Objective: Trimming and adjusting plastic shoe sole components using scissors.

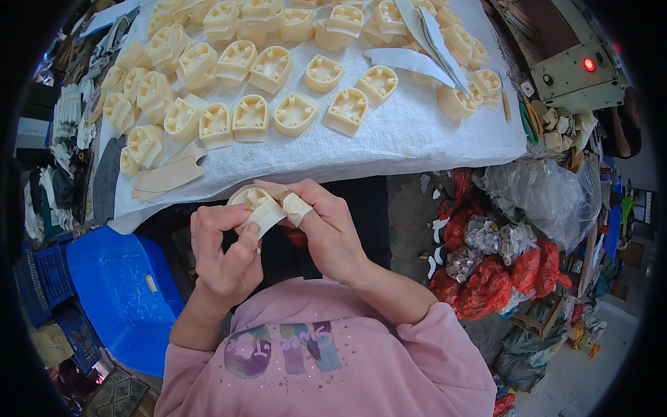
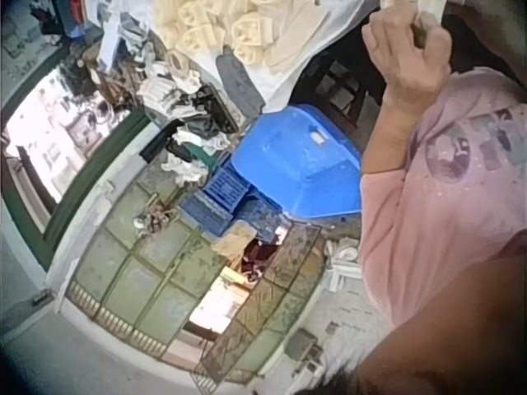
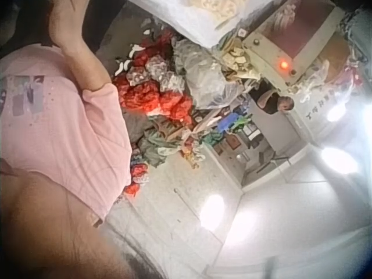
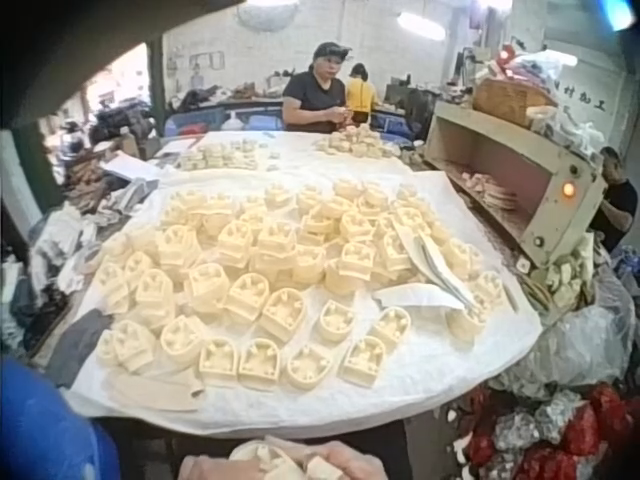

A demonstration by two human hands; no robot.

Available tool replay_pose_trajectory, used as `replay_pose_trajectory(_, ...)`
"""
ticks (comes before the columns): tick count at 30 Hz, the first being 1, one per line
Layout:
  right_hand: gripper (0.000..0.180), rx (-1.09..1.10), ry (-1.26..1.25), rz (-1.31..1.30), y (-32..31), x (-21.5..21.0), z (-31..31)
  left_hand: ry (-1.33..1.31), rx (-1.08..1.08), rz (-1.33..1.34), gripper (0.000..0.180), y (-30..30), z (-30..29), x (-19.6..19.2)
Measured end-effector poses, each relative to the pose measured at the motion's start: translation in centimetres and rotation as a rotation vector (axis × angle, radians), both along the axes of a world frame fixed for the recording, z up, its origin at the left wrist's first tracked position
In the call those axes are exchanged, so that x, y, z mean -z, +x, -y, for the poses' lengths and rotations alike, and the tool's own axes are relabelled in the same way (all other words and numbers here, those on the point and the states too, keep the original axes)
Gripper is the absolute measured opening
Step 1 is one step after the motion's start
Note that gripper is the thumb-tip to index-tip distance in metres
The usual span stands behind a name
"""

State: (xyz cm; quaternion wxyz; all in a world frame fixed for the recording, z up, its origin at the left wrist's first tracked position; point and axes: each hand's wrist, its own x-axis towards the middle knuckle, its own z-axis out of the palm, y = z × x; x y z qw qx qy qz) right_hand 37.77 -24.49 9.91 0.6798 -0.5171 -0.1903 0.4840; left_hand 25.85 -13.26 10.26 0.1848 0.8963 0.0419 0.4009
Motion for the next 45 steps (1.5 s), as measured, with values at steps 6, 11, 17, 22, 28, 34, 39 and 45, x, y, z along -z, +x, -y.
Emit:
replay_pose_trajectory(6,0.028,-0.065,0.238,-0.063,0.1,-1.6,0.0,-0.088,-0.082,-0.178,0.021,-0.9,-1.3,1.9)
replay_pose_trajectory(11,0.044,0.033,0.248,0.289,1.4,0.2,-0.1,-0.198,-0.126,-0.070,0.019,-0.9,-1.1,1.4)
replay_pose_trajectory(17,0.028,-0.070,0.232,0.635,1.1,2.7,-1.1,-0.217,-0.040,0.018,0.020,-0.8,-0.4,1.3)
replay_pose_trajectory(22,0.016,-0.007,0.008,0.429,0.7,2.2,-0.8,-0.345,0.021,0.079,0.019,-0.9,0.2,1.9)
replay_pose_trajectory(28,0.018,0.110,0.018,-0.026,0.9,2.2,-1.2,-0.247,0.044,0.034,0.023,-1.1,0.0,1.5)
replay_pose_trajectory(34,0.017,0.050,-0.021,0.209,0.7,1.7,-0.6,-0.123,0.025,-0.070,0.024,-0.3,-0.1,0.8)
replay_pose_trajectory(39,0.017,0.023,0.034,0.320,0.6,2.0,-0.7,-0.047,-0.023,-0.103,0.019,0.1,0.4,0.7)
replay_pose_trajectory(45,0.018,-0.050,-0.028,0.396,1.0,2.2,-0.7,-0.017,-0.067,-0.219,0.016,0.3,0.4,-0.3)
